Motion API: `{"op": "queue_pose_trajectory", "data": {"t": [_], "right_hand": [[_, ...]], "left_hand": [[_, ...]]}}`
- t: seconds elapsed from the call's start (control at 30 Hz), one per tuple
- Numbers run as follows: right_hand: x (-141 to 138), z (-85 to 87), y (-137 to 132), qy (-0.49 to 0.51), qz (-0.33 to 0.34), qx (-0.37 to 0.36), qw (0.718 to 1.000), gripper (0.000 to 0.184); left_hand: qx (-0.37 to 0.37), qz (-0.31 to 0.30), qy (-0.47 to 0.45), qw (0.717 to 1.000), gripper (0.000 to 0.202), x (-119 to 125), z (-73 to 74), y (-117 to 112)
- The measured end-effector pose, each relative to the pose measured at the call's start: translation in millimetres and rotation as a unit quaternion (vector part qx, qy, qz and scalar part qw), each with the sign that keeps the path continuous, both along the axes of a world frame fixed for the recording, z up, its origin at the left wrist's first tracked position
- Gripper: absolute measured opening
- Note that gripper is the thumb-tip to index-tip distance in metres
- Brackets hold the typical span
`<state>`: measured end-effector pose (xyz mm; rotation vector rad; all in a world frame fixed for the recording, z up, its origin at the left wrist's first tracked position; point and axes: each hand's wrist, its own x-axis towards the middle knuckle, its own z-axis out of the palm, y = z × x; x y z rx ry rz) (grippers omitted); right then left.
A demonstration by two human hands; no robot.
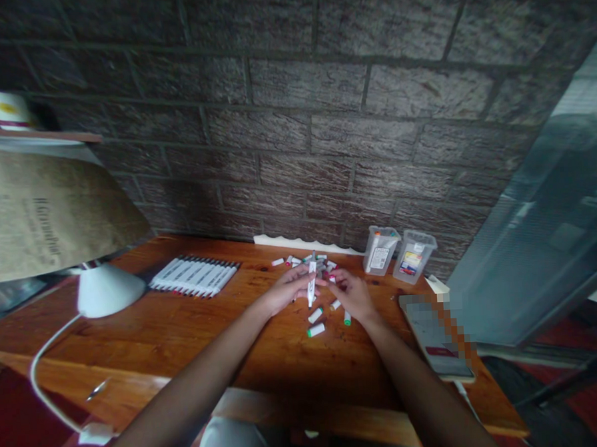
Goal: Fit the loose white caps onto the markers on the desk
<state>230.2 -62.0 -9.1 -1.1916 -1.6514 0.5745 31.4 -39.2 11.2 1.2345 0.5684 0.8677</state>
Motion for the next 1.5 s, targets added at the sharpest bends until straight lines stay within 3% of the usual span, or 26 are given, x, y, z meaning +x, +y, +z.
{"op": "queue_pose_trajectory", "data": {"t": [0.3, 0.7, 1.03, 1.5], "right_hand": [[-2.9, 5.9, -5.8, -0.037, 0.023, -0.032, 0.999, 0.021], [-2.6, -1.9, -0.6, -0.059, 0.018, -0.045, 0.997, 0.027], [-5.8, 1.1, -2.9, -0.06, 0.011, -0.035, 0.998, 0.033], [-6.0, 8.0, -7.1, -0.061, 0.018, -0.032, 0.997, 0.024]], "left_hand": [[0.014, -0.002, 0.015, 1.0, 0.05, -1.1, 0.1, -2.4], [0.025, 0.014, 0.021, 0.999, 0.046, -1.7, -5.0, 3.6], [0.055, 0.028, 0.065, 0.996, 0.049, 0.9, 4.3, -4.4], [0.055, 0.038, 0.094, 0.993, 0.053, 1.6, 8.5, -6.1]]}}
